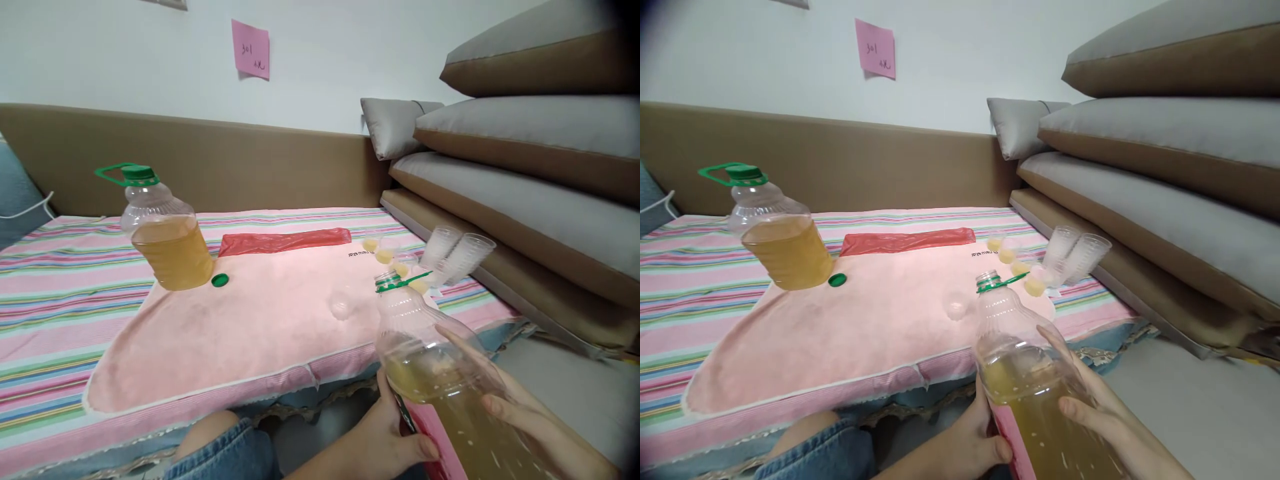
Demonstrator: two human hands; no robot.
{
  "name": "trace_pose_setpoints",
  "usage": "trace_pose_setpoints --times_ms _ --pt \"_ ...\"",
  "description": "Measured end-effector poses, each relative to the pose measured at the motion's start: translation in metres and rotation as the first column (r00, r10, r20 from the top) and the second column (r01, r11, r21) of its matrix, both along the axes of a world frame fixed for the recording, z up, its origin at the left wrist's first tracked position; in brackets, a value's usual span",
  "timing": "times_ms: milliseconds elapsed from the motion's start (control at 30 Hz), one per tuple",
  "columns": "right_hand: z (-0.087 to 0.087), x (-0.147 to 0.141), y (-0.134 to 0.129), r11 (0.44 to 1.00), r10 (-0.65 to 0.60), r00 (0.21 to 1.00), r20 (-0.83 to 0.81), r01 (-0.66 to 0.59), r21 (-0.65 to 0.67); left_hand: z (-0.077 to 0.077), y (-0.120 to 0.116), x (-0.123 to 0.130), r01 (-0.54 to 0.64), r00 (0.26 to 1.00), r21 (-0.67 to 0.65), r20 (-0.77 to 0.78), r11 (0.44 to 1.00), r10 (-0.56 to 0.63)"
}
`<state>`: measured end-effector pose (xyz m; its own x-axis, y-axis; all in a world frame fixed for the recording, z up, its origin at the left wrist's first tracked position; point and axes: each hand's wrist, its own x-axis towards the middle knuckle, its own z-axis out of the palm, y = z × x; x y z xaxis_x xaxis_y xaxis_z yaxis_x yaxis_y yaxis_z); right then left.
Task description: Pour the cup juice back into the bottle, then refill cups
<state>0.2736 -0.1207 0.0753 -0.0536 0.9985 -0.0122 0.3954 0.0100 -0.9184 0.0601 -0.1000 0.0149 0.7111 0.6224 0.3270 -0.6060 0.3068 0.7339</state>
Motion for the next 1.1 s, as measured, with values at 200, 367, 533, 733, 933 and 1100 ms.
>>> trace_pose_setpoints --times_ms 200,367,533,733,933,1100 --pt "0.011 -0.005 0.006 0.986 0.017 0.997 -0.080 -0.030 -0.164 -0.001 -0.003 -0.003 0.013 0.999 0.028 -0.040 1.000 -0.012" --pt "0.012 -0.003 0.014 0.988 0.053 0.996 -0.068 -0.062 -0.139 -0.009 -0.007 -0.003 0.081 0.984 -0.108 -0.148 0.991 -0.096" --pt "0.015 -0.006 0.020 0.977 0.055 0.990 -0.133 -0.081 -0.199 -0.026 -0.010 0.002 0.035 0.965 -0.220 -0.245 0.975 -0.090" --pt "0.017 -0.008 0.023 0.969 0.044 0.990 -0.135 -0.075 -0.236 -0.008 -0.009 -0.006 0.050 0.945 -0.240 -0.302 0.970 -0.123" --pt "0.029 -0.010 0.025 0.955 0.032 0.998 -0.050 -0.045 -0.293 -0.001 -0.010 -0.008 0.052 0.927 -0.269 -0.346 0.962 -0.147" --pt "0.040 -0.015 0.028 0.930 0.040 0.999 -0.024 -0.046 -0.364 0.001 -0.008 -0.006 0.068 0.943 -0.268 -0.296 0.961 -0.149"
